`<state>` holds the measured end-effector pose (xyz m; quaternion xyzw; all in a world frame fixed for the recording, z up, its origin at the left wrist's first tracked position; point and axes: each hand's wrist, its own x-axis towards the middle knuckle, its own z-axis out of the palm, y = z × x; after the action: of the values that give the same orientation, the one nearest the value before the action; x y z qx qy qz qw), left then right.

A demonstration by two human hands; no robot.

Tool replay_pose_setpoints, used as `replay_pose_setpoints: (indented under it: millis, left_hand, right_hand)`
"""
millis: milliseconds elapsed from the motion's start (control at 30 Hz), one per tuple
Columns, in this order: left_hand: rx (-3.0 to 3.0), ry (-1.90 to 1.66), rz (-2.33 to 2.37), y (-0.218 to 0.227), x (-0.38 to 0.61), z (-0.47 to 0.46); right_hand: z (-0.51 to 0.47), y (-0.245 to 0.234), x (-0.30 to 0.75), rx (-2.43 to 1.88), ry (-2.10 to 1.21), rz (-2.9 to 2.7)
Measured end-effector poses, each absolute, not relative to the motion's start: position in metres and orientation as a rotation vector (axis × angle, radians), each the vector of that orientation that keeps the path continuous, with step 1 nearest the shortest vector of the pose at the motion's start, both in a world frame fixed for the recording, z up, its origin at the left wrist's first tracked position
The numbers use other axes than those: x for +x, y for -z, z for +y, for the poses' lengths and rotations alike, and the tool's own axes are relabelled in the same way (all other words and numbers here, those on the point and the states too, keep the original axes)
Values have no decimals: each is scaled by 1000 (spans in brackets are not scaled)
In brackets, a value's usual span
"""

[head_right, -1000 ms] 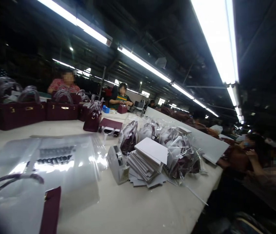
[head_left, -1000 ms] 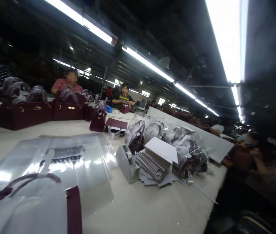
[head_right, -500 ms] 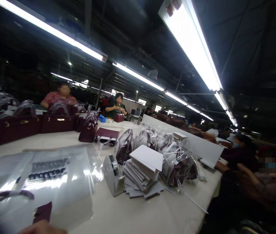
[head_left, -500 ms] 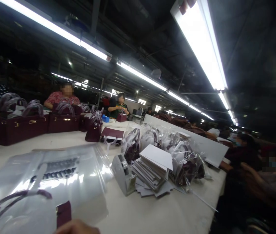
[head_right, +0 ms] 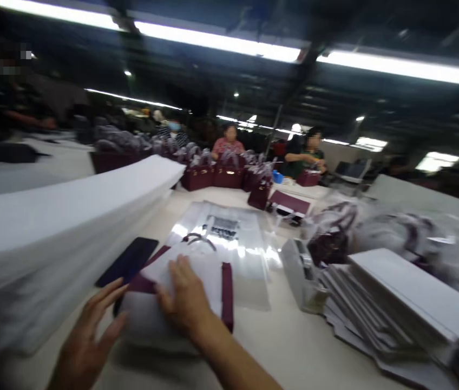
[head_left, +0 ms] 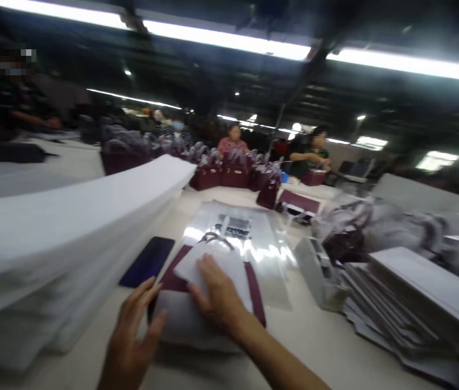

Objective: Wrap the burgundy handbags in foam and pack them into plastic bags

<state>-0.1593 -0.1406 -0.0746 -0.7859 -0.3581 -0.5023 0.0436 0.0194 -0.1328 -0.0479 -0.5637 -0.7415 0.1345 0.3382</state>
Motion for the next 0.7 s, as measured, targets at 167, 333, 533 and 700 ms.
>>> replay_pose_setpoints:
  millis: [167,333,533,700]
  left_hand:
    - [-2741,1787,-1682,81,-174,-135]
    - [-2811,2069,-1703,81,-183,-130]
    - [-2803,2003,-1611,72,-182,-124]
    - [-2725,2063,-1817,72,-167,-115]
  right_hand:
    - [-133,35,17,-1452,-360,-1846]
    - [-130,41,3,-1478,-73,-1942]
    - [-122,56,-8,-1362,124,-2039]
    - [-133,57,-7,-1236,42,-1947]
